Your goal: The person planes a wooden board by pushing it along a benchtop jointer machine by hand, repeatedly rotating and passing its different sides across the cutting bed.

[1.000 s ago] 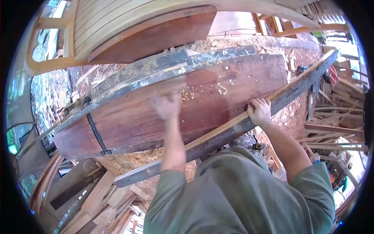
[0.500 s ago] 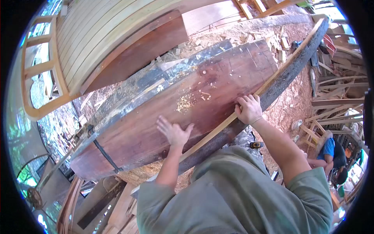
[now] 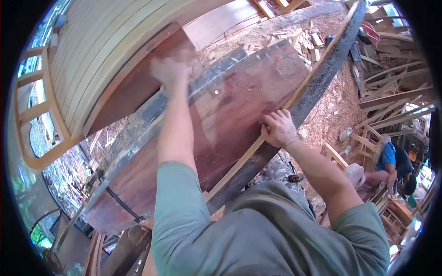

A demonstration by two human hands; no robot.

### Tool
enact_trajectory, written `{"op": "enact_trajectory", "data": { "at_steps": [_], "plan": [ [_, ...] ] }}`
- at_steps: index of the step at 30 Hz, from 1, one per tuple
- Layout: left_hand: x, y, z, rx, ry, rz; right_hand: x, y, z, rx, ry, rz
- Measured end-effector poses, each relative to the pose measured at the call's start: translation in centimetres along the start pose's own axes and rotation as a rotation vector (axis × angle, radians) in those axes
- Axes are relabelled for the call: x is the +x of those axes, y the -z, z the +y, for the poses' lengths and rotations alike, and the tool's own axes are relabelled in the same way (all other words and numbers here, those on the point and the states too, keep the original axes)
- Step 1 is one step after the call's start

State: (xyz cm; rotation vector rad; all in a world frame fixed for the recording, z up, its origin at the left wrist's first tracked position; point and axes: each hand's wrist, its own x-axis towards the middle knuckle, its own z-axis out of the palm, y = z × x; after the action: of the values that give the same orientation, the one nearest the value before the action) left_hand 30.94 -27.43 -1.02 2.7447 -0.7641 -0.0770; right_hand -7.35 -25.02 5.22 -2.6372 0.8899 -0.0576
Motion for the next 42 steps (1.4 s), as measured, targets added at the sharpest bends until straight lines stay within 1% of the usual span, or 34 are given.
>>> {"op": "enact_trajectory", "data": {
  "at_steps": [1,2,4,5,9,11,12,13,14,15,17,18,20,21,22,23,24,25,26,27,29,31,32,33,34,35,36,37,38,39,40,41,42],
  "plan": [
    [1.9,-2.2,-0.6,0.103,0.17,0.215,0.0,0.0,0.0,0.036,-0.002,0.033],
    [0.2,-1.9,0.8,0.096,0.157,0.214,-0.1,0.0,0.1,0.032,-0.013,0.042],
    [-5.5,-0.1,3.4,-0.349,-0.47,-0.071,-0.1,-0.1,0.0,0.047,-0.01,0.063],
    [-6.2,0.2,4.2,-0.347,-0.485,-0.073,-0.1,0.0,0.0,0.055,-0.008,0.067],
    [-6.5,-1.0,9.2,-0.241,-0.749,-0.344,-0.2,0.0,0.4,0.089,0.007,0.088],
    [-4.2,-2.3,10.5,0.033,-0.516,-0.164,-0.3,-0.1,0.3,0.089,-0.011,0.09],
    [-3.3,-2.2,11.3,0.147,-0.365,-0.023,-0.3,-0.1,0.3,0.095,-0.008,0.086],
    [-2.6,-0.5,12.7,0.247,-0.198,0.094,-0.2,0.0,0.2,0.084,-0.026,0.062],
    [-3.7,1.3,13.2,0.186,-0.512,-0.137,-0.1,0.1,0.2,0.081,-0.03,0.061],
    [-6.0,-0.6,13.3,0.013,-0.7,-0.224,0.0,0.1,0.3,0.08,-0.029,0.059],
    [-10.4,-4.6,13.3,-0.356,-1.036,-0.532,-0.1,0.1,0.2,0.059,-0.009,0.059],
    [-14.5,-4.8,14.3,-0.379,-1.371,-0.405,0.1,0.1,0.3,0.051,0.008,0.064],
    [-17.2,-6.5,15.3,-0.448,-1.588,-0.319,0.1,0.2,0.4,0.106,0.022,0.093],
    [-15.8,-9.0,16.0,-0.335,-1.324,-0.34,0.1,0.4,0.5,0.104,0.025,0.079],
    [-12.9,-8.3,16.8,-0.203,-1.057,-0.324,0.3,0.3,0.7,0.098,0.041,0.073],
    [-9.9,-7.4,17.7,-0.058,-0.795,-0.324,0.1,0.1,0.6,0.108,0.022,0.055],
    [-6.8,-3.5,18.2,0.11,-0.524,-0.274,-0.1,0.0,0.6,0.123,0.01,0.034],
    [-5.7,-3.2,16.5,0.132,-0.487,-0.268,0.1,0.3,0.5,0.138,0.013,0.051],
    [-4.5,-2.5,14.2,-0.022,-0.595,-0.123,0.2,0.3,0.4,0.169,0.066,0.037],
    [-3.5,-1.3,11.4,-0.155,-0.692,0.035,0.3,0.4,0.5,0.148,0.054,0.046],
    [-8.0,0.9,5.6,-0.343,-0.591,0.1,0.4,0.6,0.3,0.157,0.056,0.065],
    [-14.5,4.8,-1.8,-0.289,-0.424,0.109,0.2,0.9,0.3,0.258,0.07,0.031],
    [-18.1,5.6,-5.9,-0.271,-0.211,0.18,0.0,0.9,0.9,0.318,0.07,-0.008],
    [-22.2,6.7,-10.2,-0.26,-0.006,0.257,-0.4,0.8,1.6,0.448,0.111,0.088],
    [-26.4,9.1,-14.0,-0.017,0.157,0.332,-0.6,0.5,3.1,0.583,0.145,0.183],
    [-31.2,11.4,-17.3,0.222,0.326,0.387,-1.0,0.6,6.5,0.641,0.034,0.098],
    [-35.9,13.1,-19.5,0.334,0.729,0.322,-0.3,2.4,8.6,0.455,0.133,0.298],
    [-40.0,14.0,-21.0,0.563,1.144,0.15,0.2,2.4,13.3,0.407,0.071,0.434],
    [-42.5,15.4,-21.2,0.581,1.215,0.156,1.8,4.6,16.8,0.599,-0.138,0.434],
    [-44.0,16.6,-21.6,0.405,1.527,0.171,3.2,8.8,16.8,0.331,-0.367,0.493],
    [-45.4,17.3,-21.9,0.199,1.814,0.187,3.7,7.1,25.2,-0.089,-0.537,0.556],
    [-46.4,17.2,-22.4,0.029,1.824,0.181,5.1,8.5,26.2,0.136,-0.729,0.469],
    [-47.8,15.5,-24.2,0.016,1.851,0.191,6.5,9.8,27.2,0.352,-0.955,0.386]
  ]
}}
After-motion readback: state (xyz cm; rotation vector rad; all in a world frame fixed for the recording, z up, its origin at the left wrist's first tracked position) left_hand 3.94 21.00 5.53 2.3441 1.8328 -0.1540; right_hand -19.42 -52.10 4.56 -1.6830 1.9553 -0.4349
